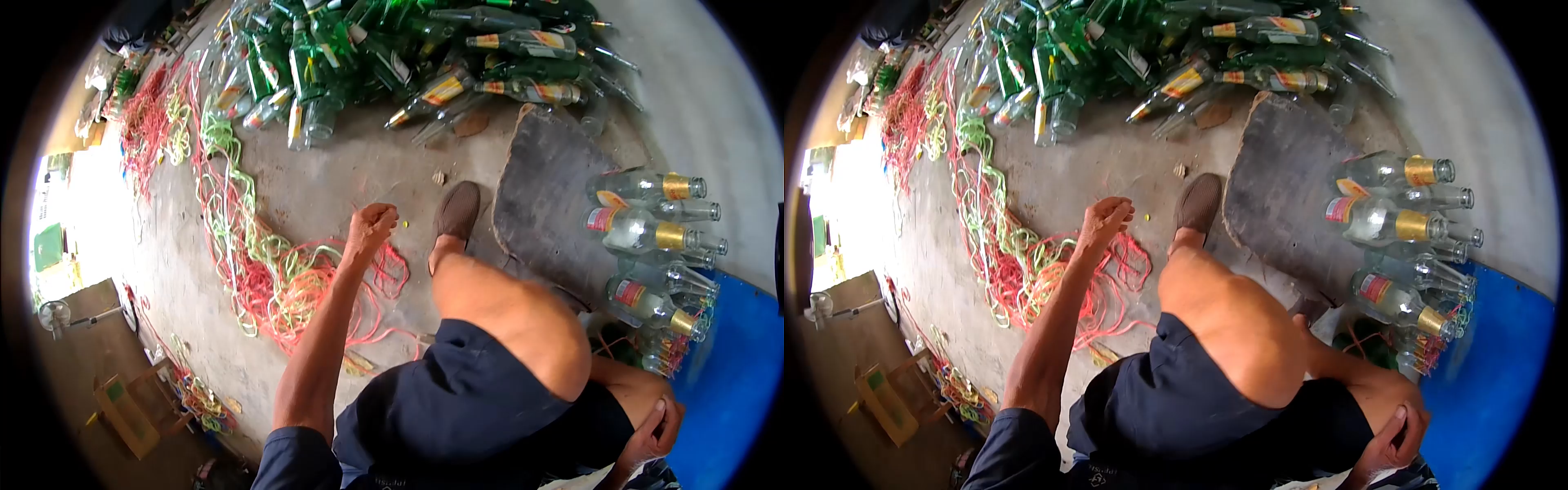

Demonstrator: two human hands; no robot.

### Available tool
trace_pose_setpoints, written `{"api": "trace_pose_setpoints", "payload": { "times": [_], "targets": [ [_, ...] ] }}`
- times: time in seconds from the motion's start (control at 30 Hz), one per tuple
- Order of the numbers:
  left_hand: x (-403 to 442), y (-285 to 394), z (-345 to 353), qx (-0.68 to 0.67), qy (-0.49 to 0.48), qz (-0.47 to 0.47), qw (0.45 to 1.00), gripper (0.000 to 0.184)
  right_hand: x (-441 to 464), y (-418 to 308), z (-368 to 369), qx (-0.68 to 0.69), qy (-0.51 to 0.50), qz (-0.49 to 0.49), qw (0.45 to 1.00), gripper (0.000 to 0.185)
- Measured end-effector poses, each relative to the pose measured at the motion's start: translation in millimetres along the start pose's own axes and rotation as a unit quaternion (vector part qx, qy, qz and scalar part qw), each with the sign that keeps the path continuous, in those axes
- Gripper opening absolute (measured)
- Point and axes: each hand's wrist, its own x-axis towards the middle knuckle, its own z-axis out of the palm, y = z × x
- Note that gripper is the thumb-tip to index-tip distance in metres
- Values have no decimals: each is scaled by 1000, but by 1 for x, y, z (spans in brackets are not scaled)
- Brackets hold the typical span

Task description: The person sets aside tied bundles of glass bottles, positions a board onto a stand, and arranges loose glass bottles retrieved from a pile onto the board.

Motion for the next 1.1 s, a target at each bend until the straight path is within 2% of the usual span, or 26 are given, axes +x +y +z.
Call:
{"api": "trace_pose_setpoints", "payload": {
  "times": [0.1,0.23,0.33,0.43,0.63,0.73,0.83,0.93,1.03,1.1],
  "targets": [
    [56,2,19,69,28,54,996,31,2,3,0,-3,-10,-12,1000,11],
    [110,30,44,253,107,149,950,30,-8,28,3,-16,10,17,1000,14],
    [146,27,60,293,126,163,934,34,7,7,8,-26,44,19,999,21],
    [158,38,71,363,120,120,916,41,17,-8,9,-42,68,22,997,31],
    [187,34,87,427,106,88,894,49,25,1,13,-25,66,-20,997,30],
    [197,34,93,413,111,54,902,49,30,-6,16,12,67,7,998,30],
    [206,31,98,409,116,42,904,43,-6,34,5,-156,48,26,986,33],
    [198,45,110,461,170,27,870,38,2,27,11,-107,55,17,993,33],
    [192,58,121,495,192,172,830,34,11,17,17,-83,59,15,995,33],
    [198,73,134,448,158,255,842,34,12,15,18,-80,61,16,995,34]
  ]
}}
